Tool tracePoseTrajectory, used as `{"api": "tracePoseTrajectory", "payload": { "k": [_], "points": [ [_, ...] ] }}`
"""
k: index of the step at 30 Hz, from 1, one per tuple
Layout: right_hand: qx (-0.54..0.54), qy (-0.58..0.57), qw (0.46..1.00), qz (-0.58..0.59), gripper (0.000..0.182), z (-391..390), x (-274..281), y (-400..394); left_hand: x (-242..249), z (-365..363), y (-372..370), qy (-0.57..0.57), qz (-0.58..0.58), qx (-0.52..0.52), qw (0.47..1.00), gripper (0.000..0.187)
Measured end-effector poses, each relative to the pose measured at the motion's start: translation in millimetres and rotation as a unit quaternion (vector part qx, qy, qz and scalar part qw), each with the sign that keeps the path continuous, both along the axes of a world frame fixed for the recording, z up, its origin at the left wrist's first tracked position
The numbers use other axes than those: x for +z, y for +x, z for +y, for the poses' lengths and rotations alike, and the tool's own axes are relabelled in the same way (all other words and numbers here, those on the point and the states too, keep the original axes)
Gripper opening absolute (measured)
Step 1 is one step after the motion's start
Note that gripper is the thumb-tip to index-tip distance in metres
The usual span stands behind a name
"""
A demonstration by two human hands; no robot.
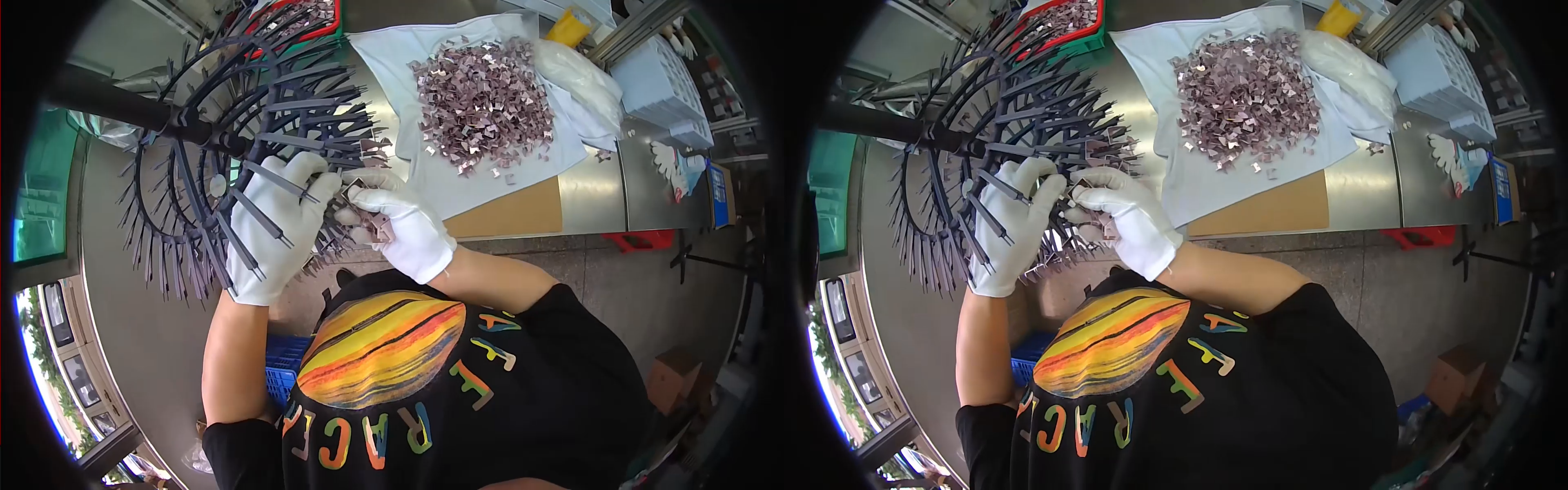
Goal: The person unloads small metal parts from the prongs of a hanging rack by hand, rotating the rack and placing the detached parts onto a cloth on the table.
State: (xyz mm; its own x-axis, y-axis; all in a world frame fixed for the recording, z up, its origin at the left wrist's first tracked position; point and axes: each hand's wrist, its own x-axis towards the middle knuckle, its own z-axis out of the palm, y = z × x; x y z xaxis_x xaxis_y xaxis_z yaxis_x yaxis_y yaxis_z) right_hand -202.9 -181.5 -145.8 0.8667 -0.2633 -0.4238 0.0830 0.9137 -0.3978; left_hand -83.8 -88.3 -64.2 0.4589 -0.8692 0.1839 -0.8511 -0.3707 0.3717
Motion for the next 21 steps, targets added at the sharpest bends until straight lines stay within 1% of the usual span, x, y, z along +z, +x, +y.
{"api": "tracePoseTrajectory", "payload": {
  "k": [3, 6, 7, 10, 11, 14, 15, 18, 21],
  "points": [
    [-0.002, 0.062, 0.998, -0.004, 0.026, 9.2, 6.1, -6.4, -0.1, 9.2, -1.7, -0.001, -0.015, -0.019, 1.000, 0.016],
    [0.081, 0.085, 0.989, -0.089, 0.028, 6.8, -9.9, -7.3, -2.3, 17.7, 1.0, -0.008, 0.019, -0.042, 0.999, 0.015],
    [0.063, 0.014, 0.998, -0.023, 0.022, 10.6, -4.6, -9.3, -1.0, 18.1, -1.9, -0.002, 0.018, -0.033, 0.999, 0.015],
    [0.036, -0.024, 0.999, -0.028, 0.030, 10.9, 0.1, -8.0, 1.1, 18.1, -6.9, -0.002, 0.026, -0.025, 0.999, 0.013],
    [0.046, -0.004, 0.998, -0.031, 0.030, 11.2, -0.3, -6.8, -2.6, 18.5, -4.1, -0.029, 0.019, -0.030, 0.999, 0.013],
    [0.052, 0.046, 0.996, -0.056, 0.029, 10.8, -5.8, -6.5, -6.3, 18.8, -1.5, -0.043, -0.002, -0.038, 0.998, 0.012],
    [0.052, 0.033, 0.996, -0.058, 0.029, 10.7, -9.7, -5.4, -5.8, 17.9, -2.4, -0.038, -0.007, -0.037, 0.999, 0.012],
    [0.049, 0.045, 0.997, -0.044, 0.027, 7.1, -6.8, -9.9, -5.7, 17.1, -3.8, -0.039, -0.028, -0.047, 0.998, 0.012],
    [0.073, 0.024, 0.996, -0.046, 0.024, -3.8, -15.2, -22.9, -4.0, 17.9, -1.1, -0.042, -0.013, -0.040, 0.998, 0.011]
  ]
}}
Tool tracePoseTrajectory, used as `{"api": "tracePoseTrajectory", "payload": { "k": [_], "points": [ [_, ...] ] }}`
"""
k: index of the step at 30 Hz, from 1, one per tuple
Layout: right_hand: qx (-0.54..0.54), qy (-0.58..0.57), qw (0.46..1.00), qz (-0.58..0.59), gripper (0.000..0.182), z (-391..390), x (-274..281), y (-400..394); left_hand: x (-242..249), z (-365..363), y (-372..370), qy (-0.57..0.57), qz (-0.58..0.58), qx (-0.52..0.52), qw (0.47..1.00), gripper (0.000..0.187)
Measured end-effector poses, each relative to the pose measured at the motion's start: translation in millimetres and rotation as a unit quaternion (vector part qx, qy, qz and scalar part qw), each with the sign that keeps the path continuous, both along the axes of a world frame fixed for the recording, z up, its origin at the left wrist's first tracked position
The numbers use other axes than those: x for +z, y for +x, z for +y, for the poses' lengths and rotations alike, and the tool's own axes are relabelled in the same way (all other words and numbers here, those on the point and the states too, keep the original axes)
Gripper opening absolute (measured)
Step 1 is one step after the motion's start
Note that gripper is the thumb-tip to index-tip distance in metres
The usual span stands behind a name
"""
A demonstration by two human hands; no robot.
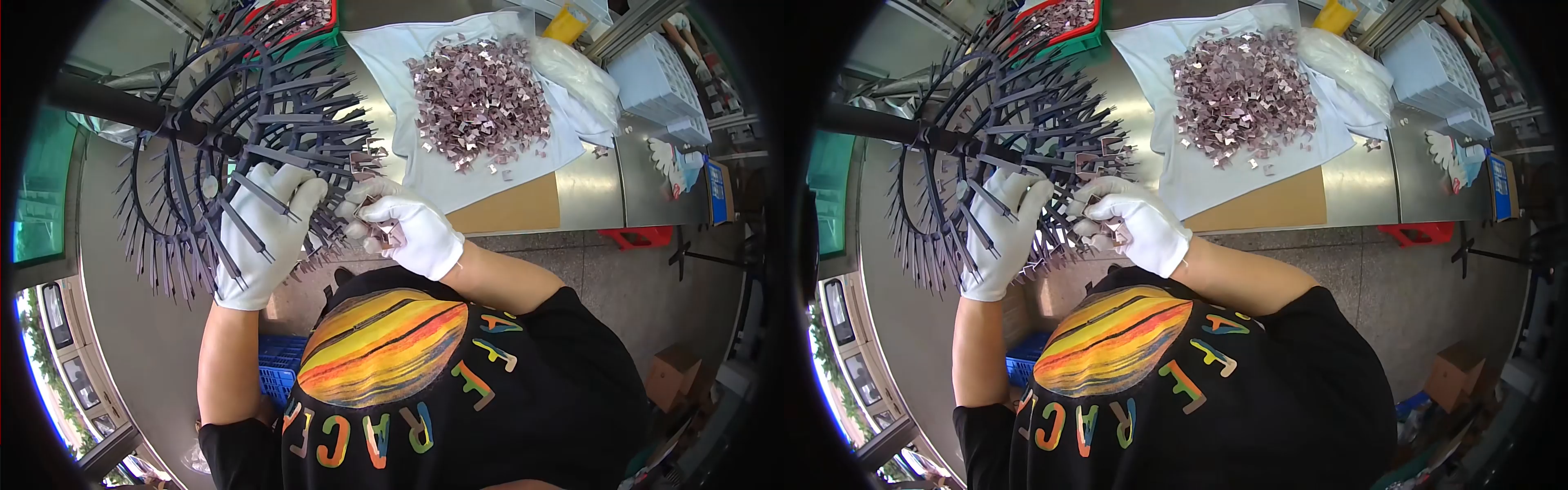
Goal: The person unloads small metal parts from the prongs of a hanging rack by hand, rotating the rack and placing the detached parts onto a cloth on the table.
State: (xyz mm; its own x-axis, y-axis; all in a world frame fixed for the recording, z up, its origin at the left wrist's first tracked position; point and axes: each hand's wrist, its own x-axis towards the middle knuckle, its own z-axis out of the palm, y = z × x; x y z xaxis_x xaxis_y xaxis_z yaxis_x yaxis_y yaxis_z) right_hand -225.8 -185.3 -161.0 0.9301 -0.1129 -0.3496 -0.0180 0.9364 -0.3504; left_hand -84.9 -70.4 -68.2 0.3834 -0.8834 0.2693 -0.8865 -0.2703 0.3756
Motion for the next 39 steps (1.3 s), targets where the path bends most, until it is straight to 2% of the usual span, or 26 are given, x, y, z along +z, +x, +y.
{"api": "tracePoseTrajectory", "payload": {
  "k": [2, 3, 5, 6, 8, 9, 11, 14, 17, 18, 21, 23, 25, 27, 30, 33, 34, 37, 39],
  "points": [
    [-0.012, -0.013, 1.000, 0.016, 0.024, -13.5, -9.9, -14.5, 1.5, 0.1, -2.1, 0.011, 0.010, 0.013, 1.000, 0.011],
    [-0.047, 0.032, 0.998, 0.030, 0.024, -31.8, -17.8, -19.7, 1.9, 0.6, -2.3, 0.013, 0.012, 0.011, 1.000, 0.010],
    [-0.182, -0.023, 0.978, 0.104, 0.021, -90.3, -39.3, -36.7, 1.5, 4.4, -2.8, 0.011, 0.017, 0.008, 1.000, 0.009],
    [-0.271, -0.043, 0.948, 0.162, 0.018, -125.7, -50.2, -40.1, 2.0, 8.5, -1.0, 0.022, 0.000, -0.001, 1.000, 0.009],
    [-0.374, 0.030, 0.907, 0.191, 0.013, -225.1, -112.6, -56.4, 2.6, 15.2, 8.3, 0.030, 0.007, -0.035, 0.999, 0.008],
    [-0.411, -0.012, 0.889, 0.202, 0.015, -269.1, -144.0, -66.0, 4.7, 18.3, 14.8, 0.028, 0.010, -0.056, 0.998, 0.008],
    [-0.408, -0.101, 0.874, 0.244, 0.021, -310.8, -146.5, -64.1, 9.2, 18.3, 21.7, 0.032, -0.016, -0.087, 0.996, 0.008],
    [-0.329, -0.190, 0.898, 0.223, 0.029, -321.3, -108.0, -55.4, 9.9, 19.6, 20.3, 0.015, -0.020, -0.083, 0.996, 0.011],
    [-0.260, -0.370, 0.813, 0.367, 0.043, -337.1, -99.9, -47.6, 13.3, 30.9, 10.3, -0.009, -0.053, -0.059, 0.997, 0.022],
    [-0.277, -0.390, 0.806, 0.348, 0.043, -332.6, -95.7, -50.8, 4.3, 46.0, 15.5, -0.012, -0.132, -0.081, 0.988, 0.034],
    [-0.311, -0.448, 0.793, 0.271, 0.043, -284.5, -68.8, -51.6, 10.2, 61.3, -4.7, 0.074, -0.152, 0.010, 0.986, 0.040],
    [-0.289, -0.449, 0.831, 0.157, 0.032, -221.2, -43.8, -35.3, 14.3, 57.4, -14.9, 0.080, -0.128, 0.006, 0.989, 0.042],
    [-0.090, -0.436, 0.894, 0.053, 0.034, -141.6, -3.3, -25.9, 11.2, 44.0, -29.3, 0.070, -0.169, 0.019, 0.983, 0.042],
    [0.079, -0.399, 0.913, 0.002, 0.037, -83.7, 23.1, -22.2, 4.7, 24.5, -35.4, 0.022, -0.176, 0.025, 0.984, 0.038],
    [0.081, -0.291, 0.953, 0.010, 0.037, -33.1, 39.7, -5.4, -18.9, 5.4, -22.8, -0.101, -0.290, 0.047, 0.951, 0.026],
    [0.073, -0.231, 0.970, 0.013, 0.035, -20.9, 26.2, 11.9, -16.5, -7.8, -7.5, -0.045, -0.191, 0.023, 0.980, 0.017],
    [0.075, -0.225, 0.972, 0.002, 0.035, -19.7, 21.4, 15.7, -15.5, -11.4, -9.2, -0.070, -0.187, 0.027, 0.979, 0.016],
    [0.085, -0.206, 0.975, -0.020, 0.033, -23.6, 16.2, 23.1, -15.8, -12.7, -3.9, -0.059, -0.051, 0.023, 0.997, 0.019],
    [0.071, -0.199, 0.977, -0.015, 0.029, -21.3, 12.4, 24.5, -9.1, -12.6, -8.9, -0.025, -0.020, 0.025, 0.999, 0.017]
  ]
}}
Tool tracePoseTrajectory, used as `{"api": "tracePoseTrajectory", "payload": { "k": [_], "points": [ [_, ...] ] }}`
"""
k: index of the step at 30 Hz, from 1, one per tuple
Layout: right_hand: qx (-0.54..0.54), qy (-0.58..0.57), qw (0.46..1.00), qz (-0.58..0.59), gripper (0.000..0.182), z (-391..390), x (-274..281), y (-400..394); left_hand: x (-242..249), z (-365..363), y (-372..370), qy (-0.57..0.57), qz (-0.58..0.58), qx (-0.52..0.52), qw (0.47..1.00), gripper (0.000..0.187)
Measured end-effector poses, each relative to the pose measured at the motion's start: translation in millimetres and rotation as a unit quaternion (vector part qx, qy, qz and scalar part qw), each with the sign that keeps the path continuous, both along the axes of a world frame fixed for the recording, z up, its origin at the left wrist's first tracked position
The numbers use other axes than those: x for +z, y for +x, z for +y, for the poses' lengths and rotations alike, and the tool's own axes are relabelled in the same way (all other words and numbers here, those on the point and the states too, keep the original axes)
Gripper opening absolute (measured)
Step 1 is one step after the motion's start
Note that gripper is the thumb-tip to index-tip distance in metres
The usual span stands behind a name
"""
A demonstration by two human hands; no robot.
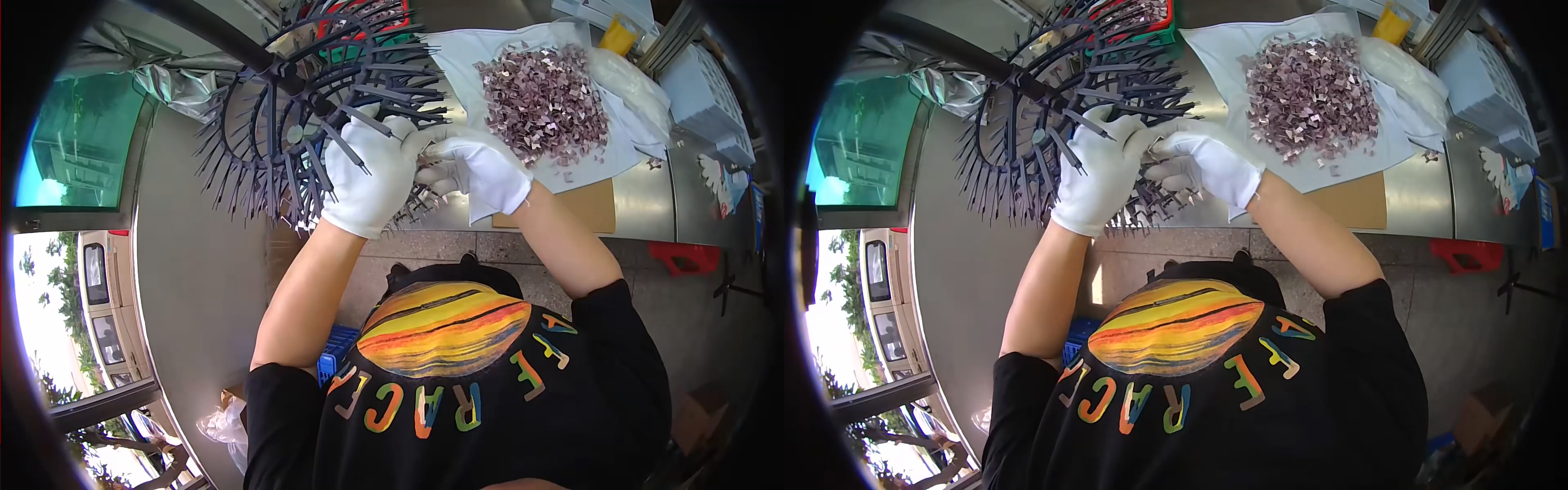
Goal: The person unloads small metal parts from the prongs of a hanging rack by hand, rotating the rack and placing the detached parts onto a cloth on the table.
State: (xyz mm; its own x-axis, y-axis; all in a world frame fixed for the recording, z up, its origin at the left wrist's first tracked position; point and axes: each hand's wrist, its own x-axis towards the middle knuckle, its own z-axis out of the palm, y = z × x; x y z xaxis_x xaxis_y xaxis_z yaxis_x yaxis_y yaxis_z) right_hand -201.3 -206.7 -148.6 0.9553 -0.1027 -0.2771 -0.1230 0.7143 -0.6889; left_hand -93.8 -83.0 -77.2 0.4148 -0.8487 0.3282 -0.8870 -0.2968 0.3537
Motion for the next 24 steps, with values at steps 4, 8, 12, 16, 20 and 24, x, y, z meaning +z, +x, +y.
{"api": "tracePoseTrajectory", "payload": {
  "k": [4, 8, 12, 16, 20, 24],
  "points": [
    [-0.011, -0.055, 0.998, -0.028, 0.021, -7.9, -7.5, 2.2, 0.7, -0.7, 3.1, 0.004, 0.005, 0.020, 1.000, 0.019],
    [-0.112, -0.225, 0.968, 0.028, 0.019, -9.1, -3.0, 12.2, -18.1, -11.4, 7.9, -0.025, -0.024, -0.003, 0.999, 0.016],
    [-0.119, -0.258, 0.958, 0.027, 0.019, -17.7, -5.7, 5.1, -8.0, -6.2, 2.6, 0.027, -0.167, -0.002, 0.986, 0.023],
    [-0.169, -0.210, 0.961, 0.058, 0.014, -42.5, -16.5, -12.8, -9.3, -3.7, -4.2, -0.031, -0.034, 0.050, 0.998, 0.024],
    [-0.222, -0.232, 0.938, 0.134, 0.023, -169.4, -92.4, -15.4, 2.3, 40.4, -32.9, -0.052, -0.161, -0.041, 0.985, 0.032],
    [-0.383, -0.211, 0.862, 0.256, 0.021, -305.8, -157.6, -14.3, 12.7, 92.4, -25.9, -0.020, -0.094, -0.258, 0.961, 0.026]
  ]
}}
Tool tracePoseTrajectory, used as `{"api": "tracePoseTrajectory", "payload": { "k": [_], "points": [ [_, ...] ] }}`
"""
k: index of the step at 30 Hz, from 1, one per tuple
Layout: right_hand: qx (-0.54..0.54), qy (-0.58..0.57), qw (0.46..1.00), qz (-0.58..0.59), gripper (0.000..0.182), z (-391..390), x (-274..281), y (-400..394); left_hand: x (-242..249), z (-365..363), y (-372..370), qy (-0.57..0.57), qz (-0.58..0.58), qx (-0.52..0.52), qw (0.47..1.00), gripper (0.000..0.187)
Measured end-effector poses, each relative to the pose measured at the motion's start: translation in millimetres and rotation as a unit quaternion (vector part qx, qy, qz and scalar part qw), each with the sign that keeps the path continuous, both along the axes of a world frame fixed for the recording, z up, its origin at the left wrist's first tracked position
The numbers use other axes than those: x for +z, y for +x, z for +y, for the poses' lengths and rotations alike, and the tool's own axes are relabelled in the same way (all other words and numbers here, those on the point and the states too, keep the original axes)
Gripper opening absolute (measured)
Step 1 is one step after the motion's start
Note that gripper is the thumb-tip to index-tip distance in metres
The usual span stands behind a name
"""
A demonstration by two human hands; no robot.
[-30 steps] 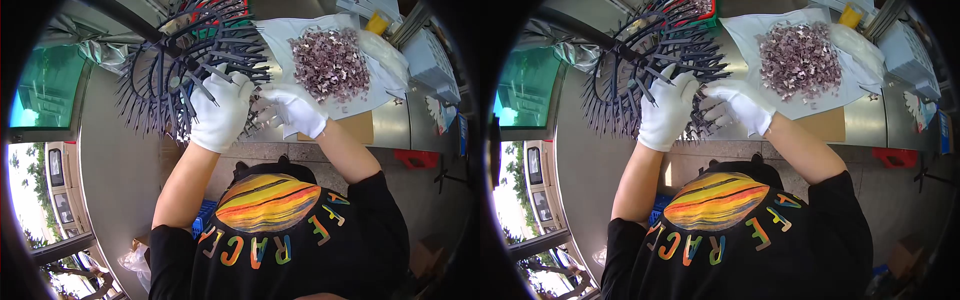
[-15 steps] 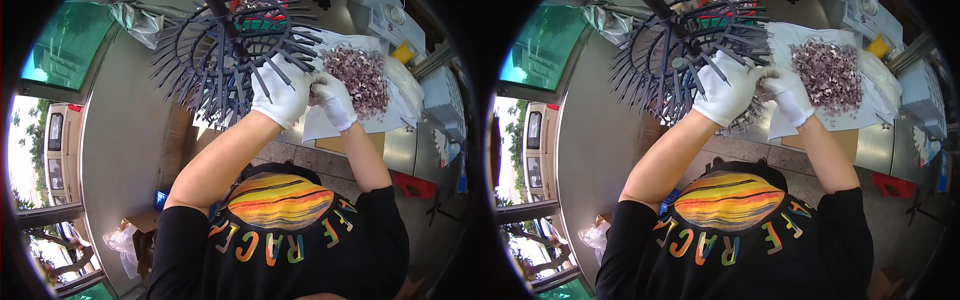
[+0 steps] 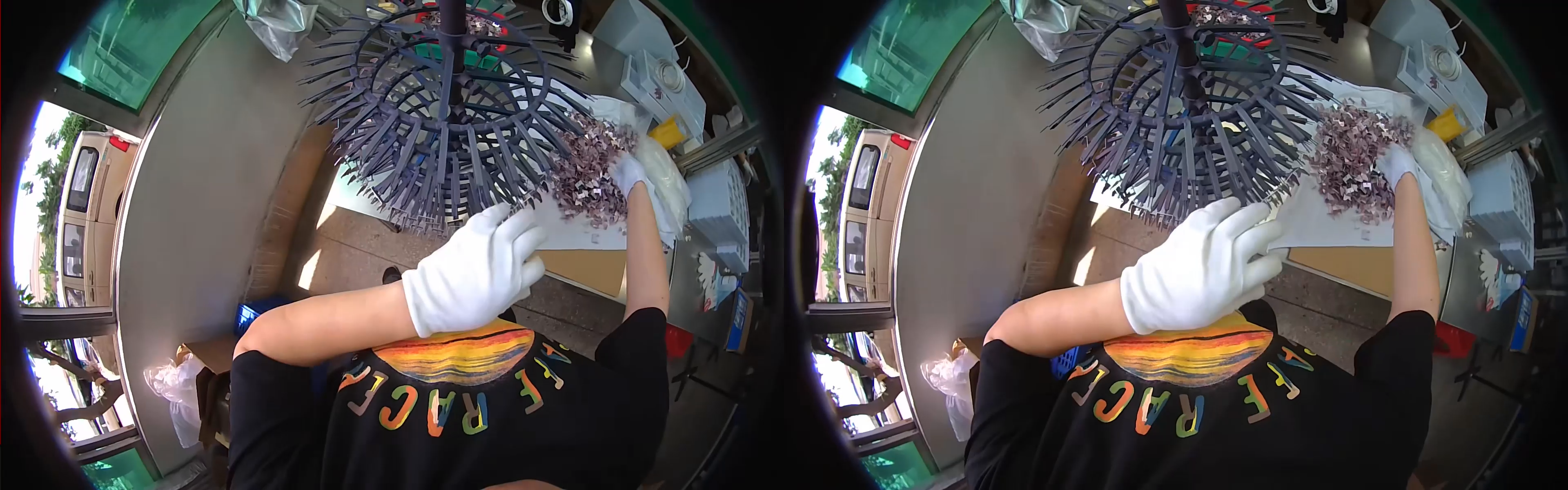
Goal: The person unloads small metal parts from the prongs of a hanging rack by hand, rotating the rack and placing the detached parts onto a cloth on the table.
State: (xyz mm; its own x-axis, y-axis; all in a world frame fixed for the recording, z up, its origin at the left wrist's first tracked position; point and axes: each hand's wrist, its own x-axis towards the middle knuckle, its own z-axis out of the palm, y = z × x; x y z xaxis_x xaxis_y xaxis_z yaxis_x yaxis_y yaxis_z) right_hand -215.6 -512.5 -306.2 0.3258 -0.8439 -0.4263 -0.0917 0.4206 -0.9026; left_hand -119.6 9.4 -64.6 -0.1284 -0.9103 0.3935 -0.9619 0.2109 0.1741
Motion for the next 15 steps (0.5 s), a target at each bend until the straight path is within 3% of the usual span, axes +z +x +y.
{"api": "tracePoseTrajectory", "payload": {
  "k": [3, 5, 7, 8, 9, 10, 11, 12, 15],
  "points": [
    [0.094, -0.222, 0.954, 0.178, 0.023, -6.2, 45.6, 19.2, 25.0, 47.2, 17.2, 0.155, -0.079, -0.001, 0.985, 0.018],
    [0.145, -0.366, 0.867, 0.305, 0.025, -1.2, 118.8, 14.4, 55.2, 68.7, 33.6, 0.210, -0.138, -0.034, 0.967, 0.013],
    [0.078, -0.450, 0.869, 0.192, 0.035, 95.9, 224.2, 49.9, 103.7, 78.2, 43.3, 0.236, -0.183, -0.071, 0.952, 0.017],
    [0.064, -0.396, 0.913, 0.067, 0.039, 139.3, 267.4, 68.0, 131.7, 80.4, 46.5, 0.224, -0.197, -0.077, 0.951, 0.019],
    [0.116, -0.395, 0.911, -0.011, 0.050, 185.5, 306.6, 81.8, 150.1, 83.0, 51.7, 0.197, -0.205, -0.085, 0.955, 0.019],
    [0.169, -0.369, 0.882, -0.238, 0.036, 191.8, 323.3, 91.3, 155.4, 89.4, 55.6, 0.172, -0.208, -0.093, 0.958, 0.019],
    [0.291, -0.308, 0.852, -0.308, 0.036, 227.1, 352.7, 102.6, 157.5, 97.5, 59.9, 0.152, -0.205, -0.102, 0.961, 0.019],
    [0.408, -0.238, 0.800, -0.371, 0.035, 267.1, 381.3, 118.9, 152.0, 106.4, 65.5, 0.133, -0.205, -0.113, 0.963, 0.019],
    [0.324, -0.349, 0.798, -0.369, 0.027, 346.4, 405.5, 178.9, 121.0, 132.9, 83.5, 0.104, -0.191, -0.141, 0.966, 0.019]
  ]
}}
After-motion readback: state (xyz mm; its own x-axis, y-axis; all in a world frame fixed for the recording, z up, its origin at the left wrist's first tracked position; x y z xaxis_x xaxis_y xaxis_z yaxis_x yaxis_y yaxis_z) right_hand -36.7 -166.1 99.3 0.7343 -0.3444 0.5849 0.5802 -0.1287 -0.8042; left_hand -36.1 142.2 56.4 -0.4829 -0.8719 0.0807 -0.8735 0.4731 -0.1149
